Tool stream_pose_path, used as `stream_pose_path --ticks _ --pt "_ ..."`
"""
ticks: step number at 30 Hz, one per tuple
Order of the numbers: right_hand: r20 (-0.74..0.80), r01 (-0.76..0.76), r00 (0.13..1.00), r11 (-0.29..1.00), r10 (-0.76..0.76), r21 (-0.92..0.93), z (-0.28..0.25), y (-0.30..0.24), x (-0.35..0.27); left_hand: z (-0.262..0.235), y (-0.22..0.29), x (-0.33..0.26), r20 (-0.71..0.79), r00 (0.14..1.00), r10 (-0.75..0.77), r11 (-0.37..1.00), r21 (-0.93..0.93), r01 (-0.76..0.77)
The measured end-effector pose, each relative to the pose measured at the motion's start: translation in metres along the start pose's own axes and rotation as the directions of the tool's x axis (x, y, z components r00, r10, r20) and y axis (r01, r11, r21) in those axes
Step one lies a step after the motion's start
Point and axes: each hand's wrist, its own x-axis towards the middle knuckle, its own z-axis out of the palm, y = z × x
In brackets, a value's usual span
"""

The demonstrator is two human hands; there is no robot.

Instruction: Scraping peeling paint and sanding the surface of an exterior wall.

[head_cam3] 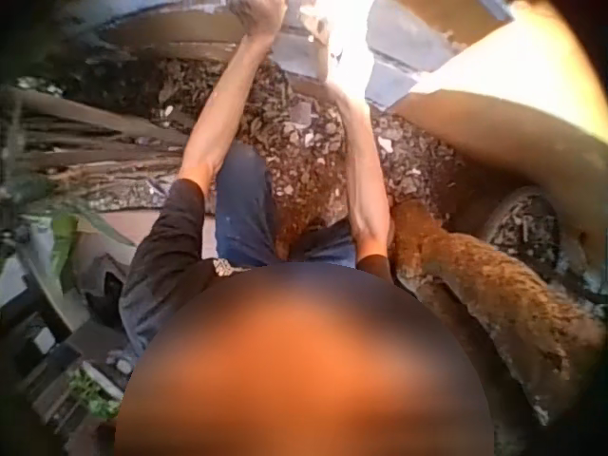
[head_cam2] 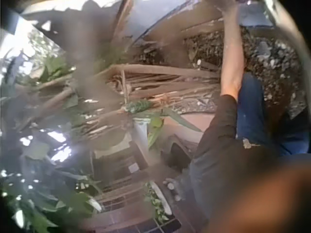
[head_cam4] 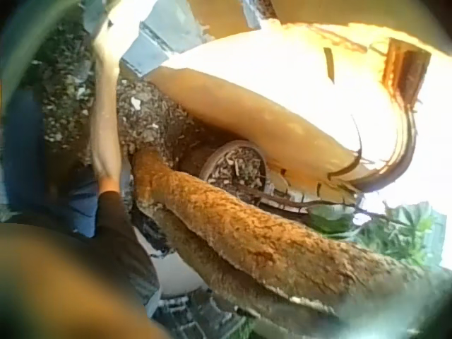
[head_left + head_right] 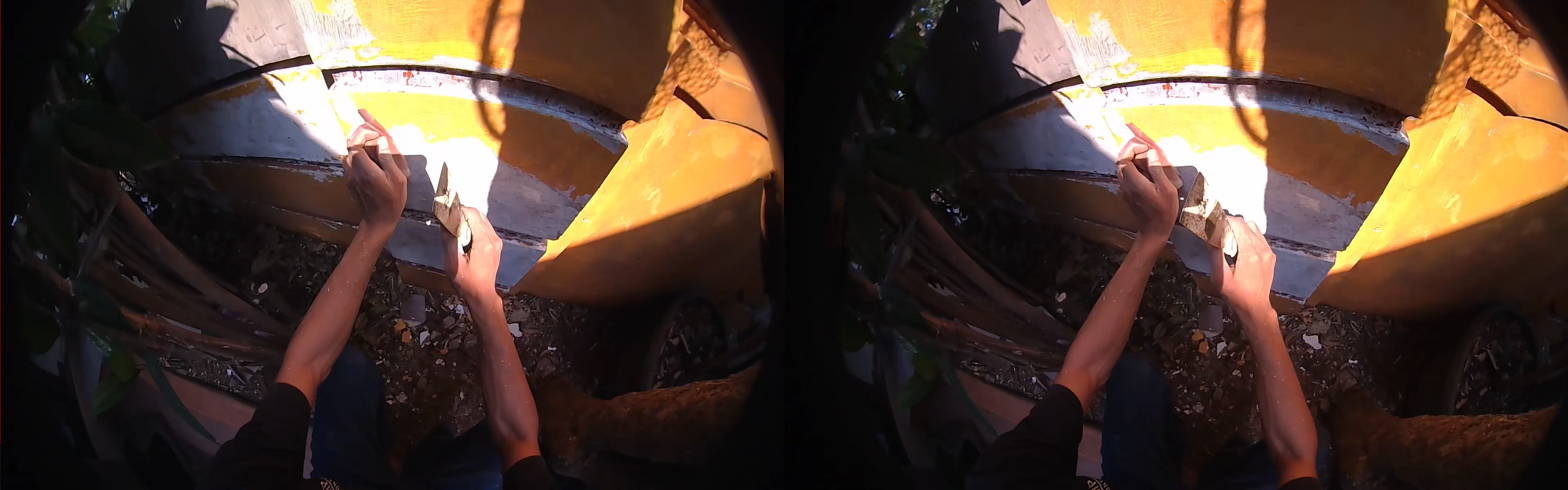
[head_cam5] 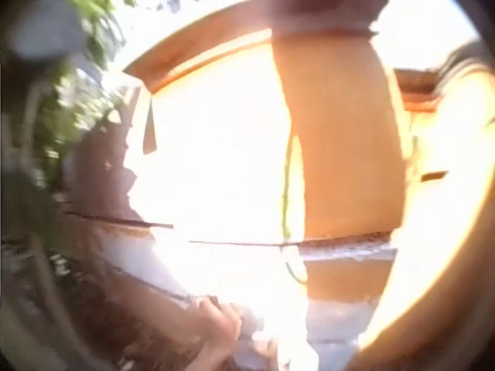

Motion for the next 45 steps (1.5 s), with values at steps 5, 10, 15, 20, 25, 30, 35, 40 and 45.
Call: stream_pose_path --ticks 5,10,15,20,25,30,35,40,45 --pt "-0.019 0.009 1.000 0.993 -0.011 -0.115 -0.015 0.007 -0.009 -0.002 0.001 0.050 -0.147 0.989 -0.032 0.992 0.119 0.049" --pt "-0.092 0.082 0.991 0.991 -0.092 -0.106 -0.038 -0.033 0.019 0.007 0.003 0.027 -0.172 0.985 -0.028 0.983 0.176 0.059" --pt "-0.056 0.091 0.993 0.975 -0.105 -0.203 -0.045 -0.045 0.037 -0.004 0.005 0.069 -0.226 0.972 -0.066 0.959 0.254 0.124" --pt "-0.050 -0.036 0.998 0.982 0.027 -0.185 -0.039 -0.033 0.026 -0.005 0.006 0.043 -0.144 0.988 0.053 0.971 0.237 -0.017" --pt "-0.023 0.030 0.999 0.964 -0.037 -0.263 -0.036 -0.018 0.005 0.005 -0.001 0.041 -0.149 0.982 0.117 0.961 0.265 -0.074" --pt "-0.203 -0.050 0.979 0.974 0.004 -0.221 -0.034 0.020 -0.009 0.004 -0.007 0.048 -0.170 0.973 0.155 0.961 0.253 -0.109" --pt "-0.255 0.250 0.861 0.803 -0.440 -0.542 -0.031 -0.034 0.059 -0.005 -0.039 0.010 0.029 0.896 0.444 0.891 0.088 -0.445" --pt "-0.161 0.285 0.738 0.520 -0.655 -0.805 -0.030 0.007 0.101 0.004 -0.029 0.033 -0.180 0.949 0.257 0.964 0.113 -0.239" --pt "-0.165 0.417 0.668 0.549 -0.725 -0.724 -0.017 0.028 0.099 0.003 -0.022 0.060 -0.231 0.940 0.251 0.966 0.119 -0.229"
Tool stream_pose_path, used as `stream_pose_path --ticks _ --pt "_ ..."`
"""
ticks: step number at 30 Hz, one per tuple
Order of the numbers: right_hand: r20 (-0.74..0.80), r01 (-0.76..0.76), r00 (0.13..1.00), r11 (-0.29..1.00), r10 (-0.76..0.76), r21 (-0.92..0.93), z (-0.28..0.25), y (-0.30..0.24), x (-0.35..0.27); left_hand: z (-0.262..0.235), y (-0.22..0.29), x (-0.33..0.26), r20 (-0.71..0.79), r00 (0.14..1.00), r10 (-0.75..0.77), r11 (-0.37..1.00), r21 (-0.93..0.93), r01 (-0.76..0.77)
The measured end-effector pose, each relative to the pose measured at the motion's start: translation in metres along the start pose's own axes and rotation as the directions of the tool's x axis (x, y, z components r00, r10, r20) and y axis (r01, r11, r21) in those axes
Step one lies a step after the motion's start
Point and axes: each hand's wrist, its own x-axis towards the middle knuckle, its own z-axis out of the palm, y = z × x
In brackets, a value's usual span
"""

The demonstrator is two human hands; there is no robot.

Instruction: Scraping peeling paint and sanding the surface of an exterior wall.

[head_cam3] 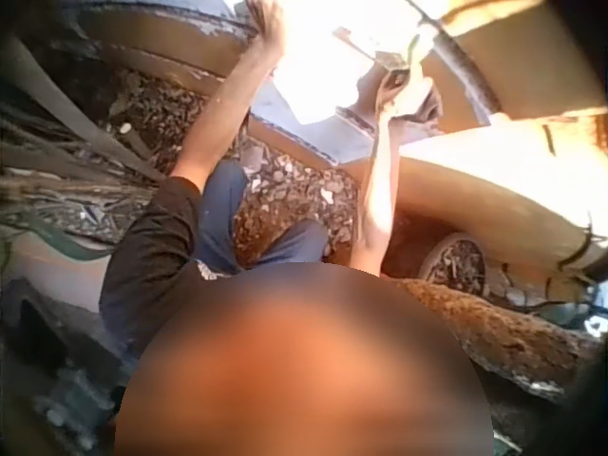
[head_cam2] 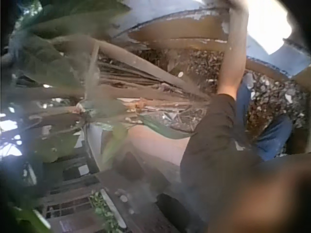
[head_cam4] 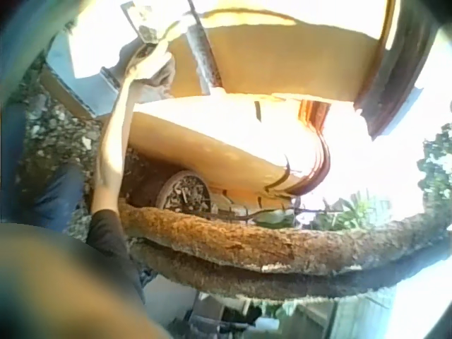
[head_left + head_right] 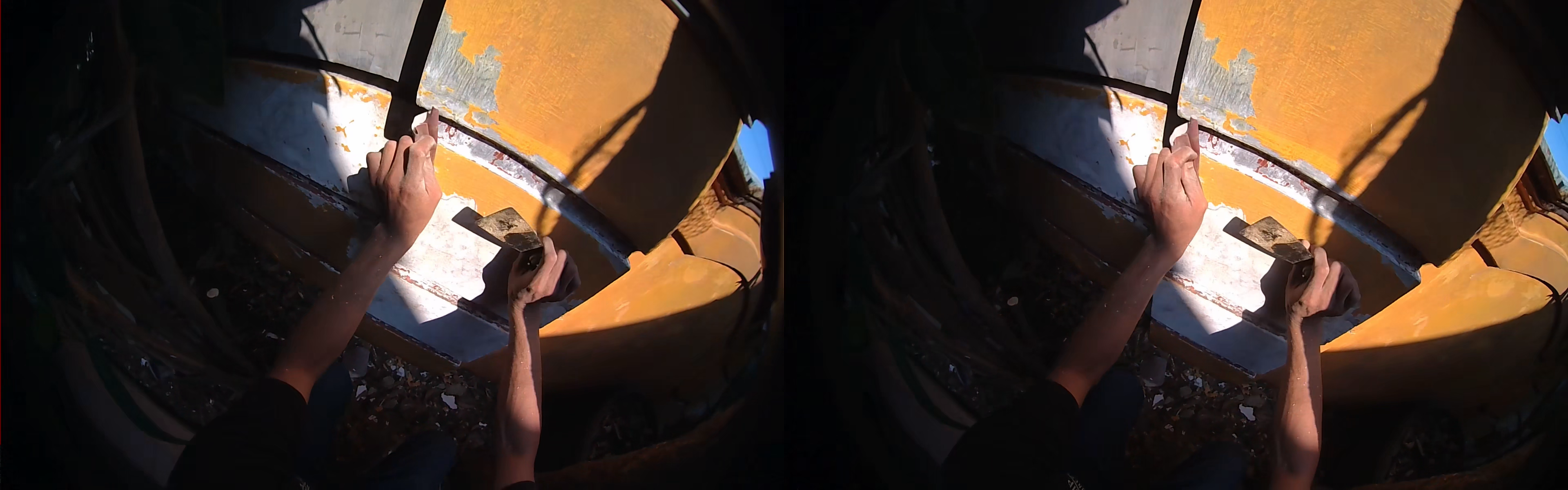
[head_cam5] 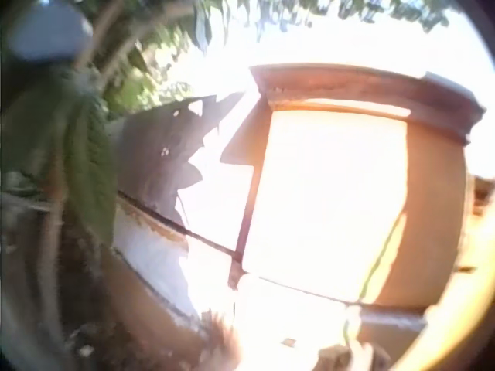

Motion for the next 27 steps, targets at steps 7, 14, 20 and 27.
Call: stream_pose_path --ticks 7,14,20,27 --pt "0.025 0.080 0.996 0.995 -0.081 0.063 0.017 0.019 -0.014 0.001 -0.017 0.020 -0.006 0.999 0.032 0.999 0.005 -0.032" --pt "-0.065 0.066 0.996 0.997 -0.063 0.046 0.008 0.005 -0.009 -0.017 -0.032 -0.039 0.174 0.959 0.226 0.973 -0.097 -0.211" --pt "0.053 0.060 0.997 0.997 -0.062 0.040 -0.007 0.003 0.001 -0.006 -0.019 0.032 0.035 0.999 0.003 0.999 -0.049 -0.001" --pt "0.073 0.133 0.989 0.991 -0.131 -0.024 -0.005 0.011 -0.007 -0.003 -0.026 0.030 0.014 0.998 0.053 0.997 -0.062 -0.052"
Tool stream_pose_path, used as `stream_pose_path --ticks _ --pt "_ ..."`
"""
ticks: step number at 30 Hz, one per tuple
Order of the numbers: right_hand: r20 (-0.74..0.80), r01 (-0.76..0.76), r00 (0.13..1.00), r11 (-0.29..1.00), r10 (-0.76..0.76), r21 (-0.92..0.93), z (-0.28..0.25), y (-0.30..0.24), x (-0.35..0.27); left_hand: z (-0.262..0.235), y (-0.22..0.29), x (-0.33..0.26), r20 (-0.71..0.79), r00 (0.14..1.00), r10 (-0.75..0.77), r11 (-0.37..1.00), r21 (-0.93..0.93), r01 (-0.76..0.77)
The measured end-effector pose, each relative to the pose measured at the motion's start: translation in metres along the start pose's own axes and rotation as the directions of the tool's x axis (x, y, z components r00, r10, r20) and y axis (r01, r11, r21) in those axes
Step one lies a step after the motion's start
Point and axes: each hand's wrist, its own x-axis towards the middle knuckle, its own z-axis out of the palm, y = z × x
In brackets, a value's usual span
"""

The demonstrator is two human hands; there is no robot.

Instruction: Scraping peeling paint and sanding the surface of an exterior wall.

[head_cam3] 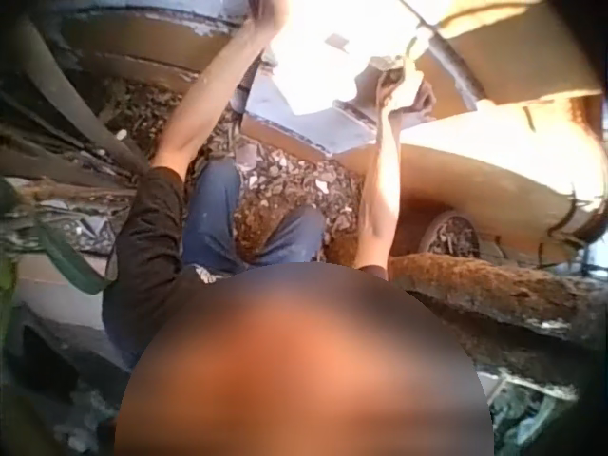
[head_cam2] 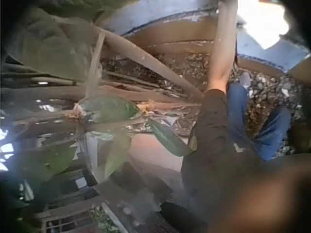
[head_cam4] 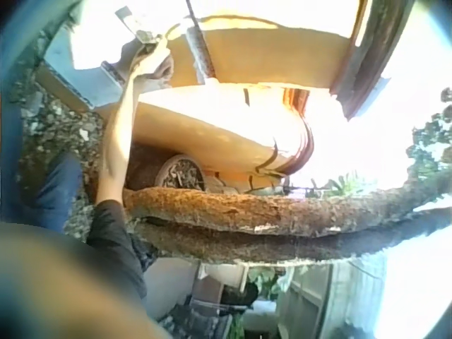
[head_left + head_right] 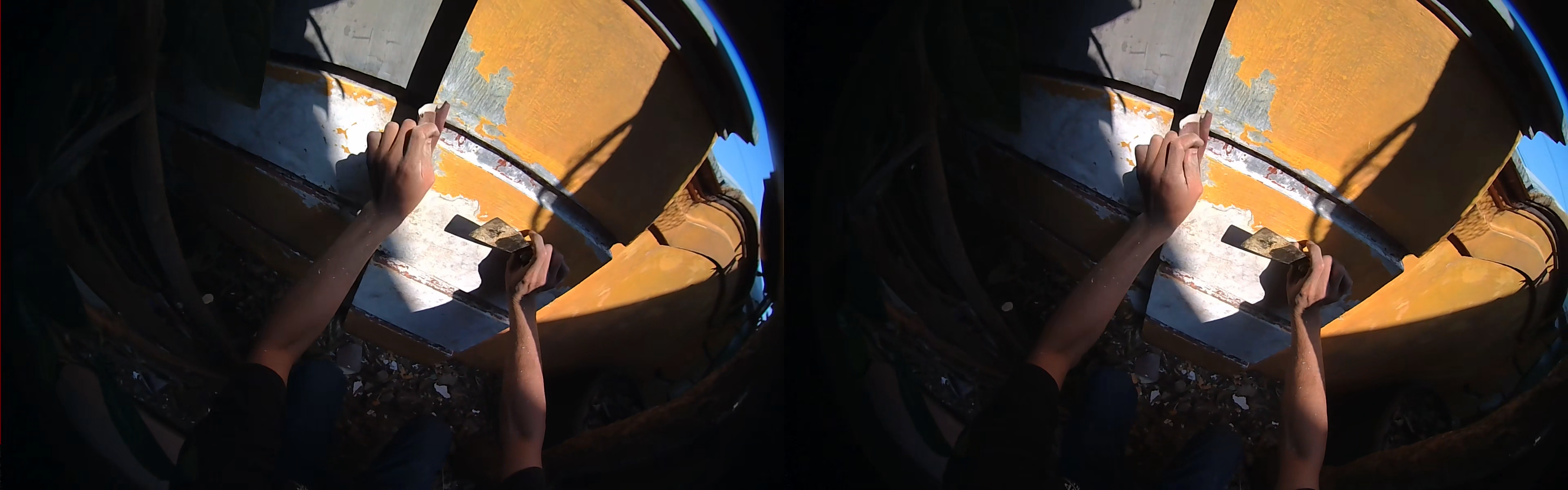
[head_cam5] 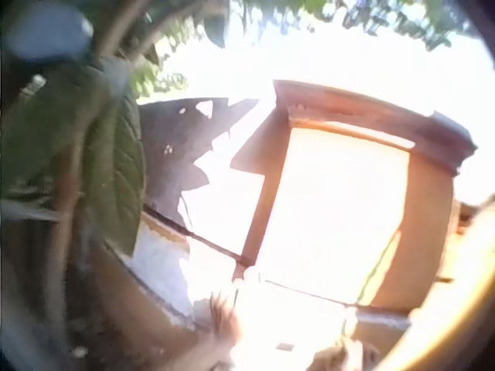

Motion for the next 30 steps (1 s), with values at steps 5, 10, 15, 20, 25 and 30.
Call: stream_pose_path --ticks 5,10,15,20,25,30 --pt "-0.121 0.023 0.992 0.999 -0.019 0.028 0.010 -0.018 0.013 -0.018 -0.001 -0.058 0.174 0.974 0.148 0.986 -0.105 -0.131" --pt "-0.088 -0.003 0.996 1.000 0.003 0.001 0.013 -0.001 -0.001 -0.007 -0.005 -0.002 0.047 0.998 0.043 0.997 -0.068 -0.040" --pt "-0.103 -0.085 0.991 0.995 0.090 0.056 0.018 -0.007 -0.003 -0.019 -0.005 -0.029 0.003 0.998 -0.065 0.992 -0.106 0.065" --pt "-0.137 -0.060 0.989 0.998 0.060 -0.003 0.019 -0.006 -0.003 -0.019 -0.019 -0.001 0.047 0.995 0.083 0.983 -0.170 -0.074" --pt "-0.072 -0.057 0.996 0.998 0.056 -0.013 0.011 -0.010 0.003 -0.013 -0.009 -0.025 0.129 0.981 -0.146 0.928 -0.325 0.181" --pt "-0.085 -0.042 0.995 0.999 0.042 0.000 0.020 -0.003 -0.006 -0.011 -0.001 -0.062 0.278 0.961 -0.014 0.992 -0.118 0.049"
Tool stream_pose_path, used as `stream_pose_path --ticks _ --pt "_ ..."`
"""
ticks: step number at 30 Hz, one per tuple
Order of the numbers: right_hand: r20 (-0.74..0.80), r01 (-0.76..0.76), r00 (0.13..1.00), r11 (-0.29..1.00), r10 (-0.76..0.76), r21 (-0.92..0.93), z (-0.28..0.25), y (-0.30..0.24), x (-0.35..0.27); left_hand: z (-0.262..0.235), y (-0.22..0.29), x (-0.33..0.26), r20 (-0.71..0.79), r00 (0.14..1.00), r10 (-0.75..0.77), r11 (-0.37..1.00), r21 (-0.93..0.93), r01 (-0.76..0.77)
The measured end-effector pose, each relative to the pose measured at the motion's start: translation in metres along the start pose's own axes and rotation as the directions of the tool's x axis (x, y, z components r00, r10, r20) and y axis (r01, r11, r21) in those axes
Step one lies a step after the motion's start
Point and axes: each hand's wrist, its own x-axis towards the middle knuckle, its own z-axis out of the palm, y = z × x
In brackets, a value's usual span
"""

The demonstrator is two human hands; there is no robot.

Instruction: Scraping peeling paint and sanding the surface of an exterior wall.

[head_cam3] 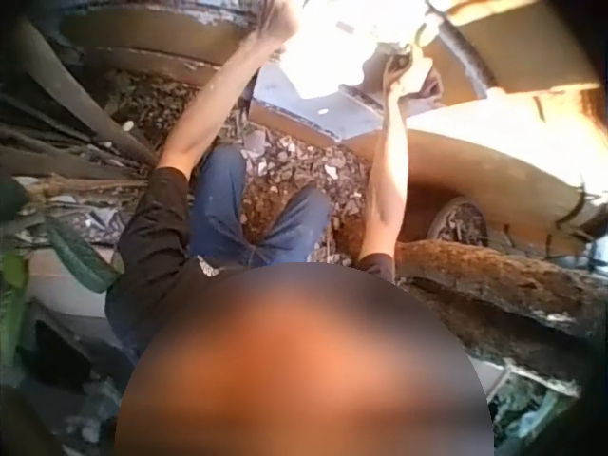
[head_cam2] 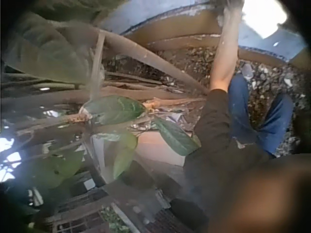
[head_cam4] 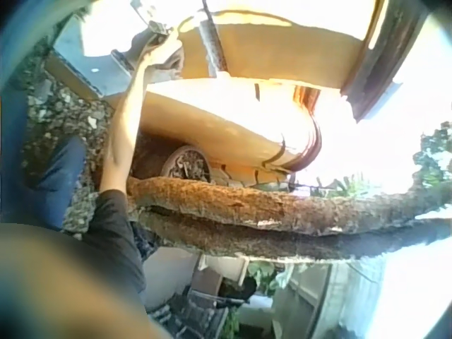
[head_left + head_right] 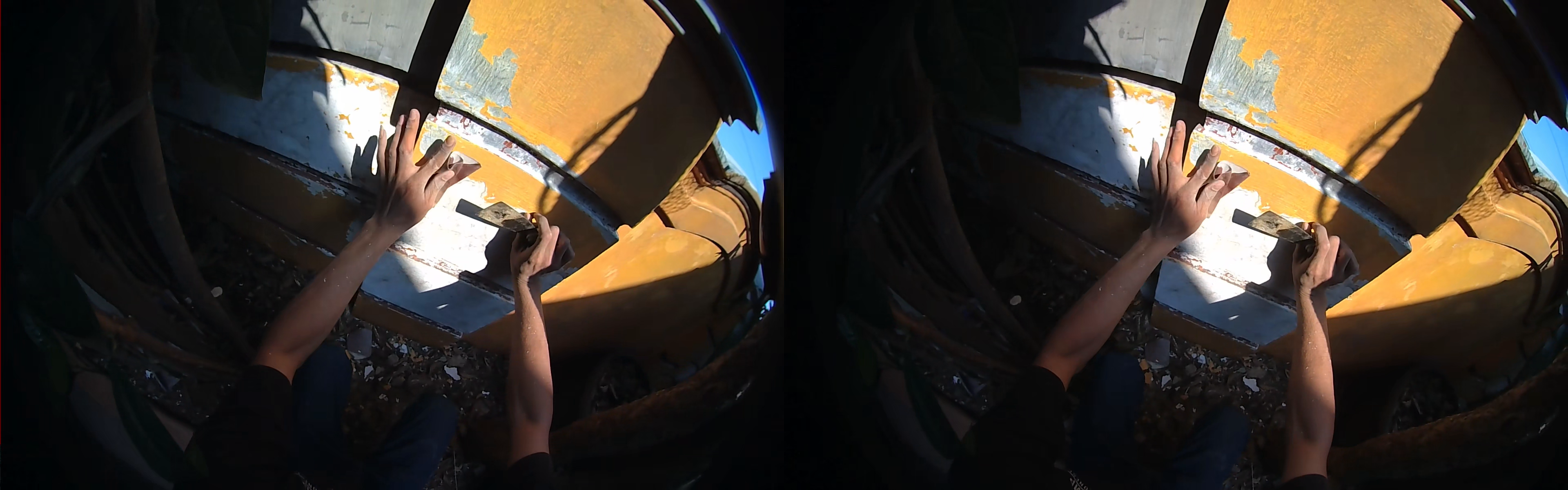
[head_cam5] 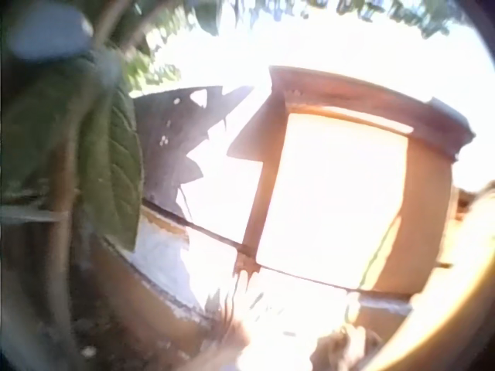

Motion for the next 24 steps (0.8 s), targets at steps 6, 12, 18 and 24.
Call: stream_pose_path --ticks 6,12,18,24 --pt "-0.029 -0.005 1.000 1.000 0.006 0.030 -0.006 -0.009 0.012 -0.005 0.008 0.056 -0.189 0.964 -0.185 0.981 -0.098 0.169" --pt "-0.027 0.034 0.999 0.998 -0.035 -0.044 -0.001 -0.003 0.004 0.000 0.006 0.005 -0.089 0.993 -0.077 0.994 0.068 0.083" --pt "-0.030 -0.015 0.999 1.000 0.015 0.005 -0.004 -0.010 0.008 0.006 0.022 -0.007 -0.071 0.985 -0.157 0.987 -0.032 0.155" --pt "-0.099 0.068 0.993 0.997 -0.070 -0.021 -0.003 0.002 0.007 0.000 0.025 0.042 -0.106 0.984 -0.146 0.988 0.029 0.149"
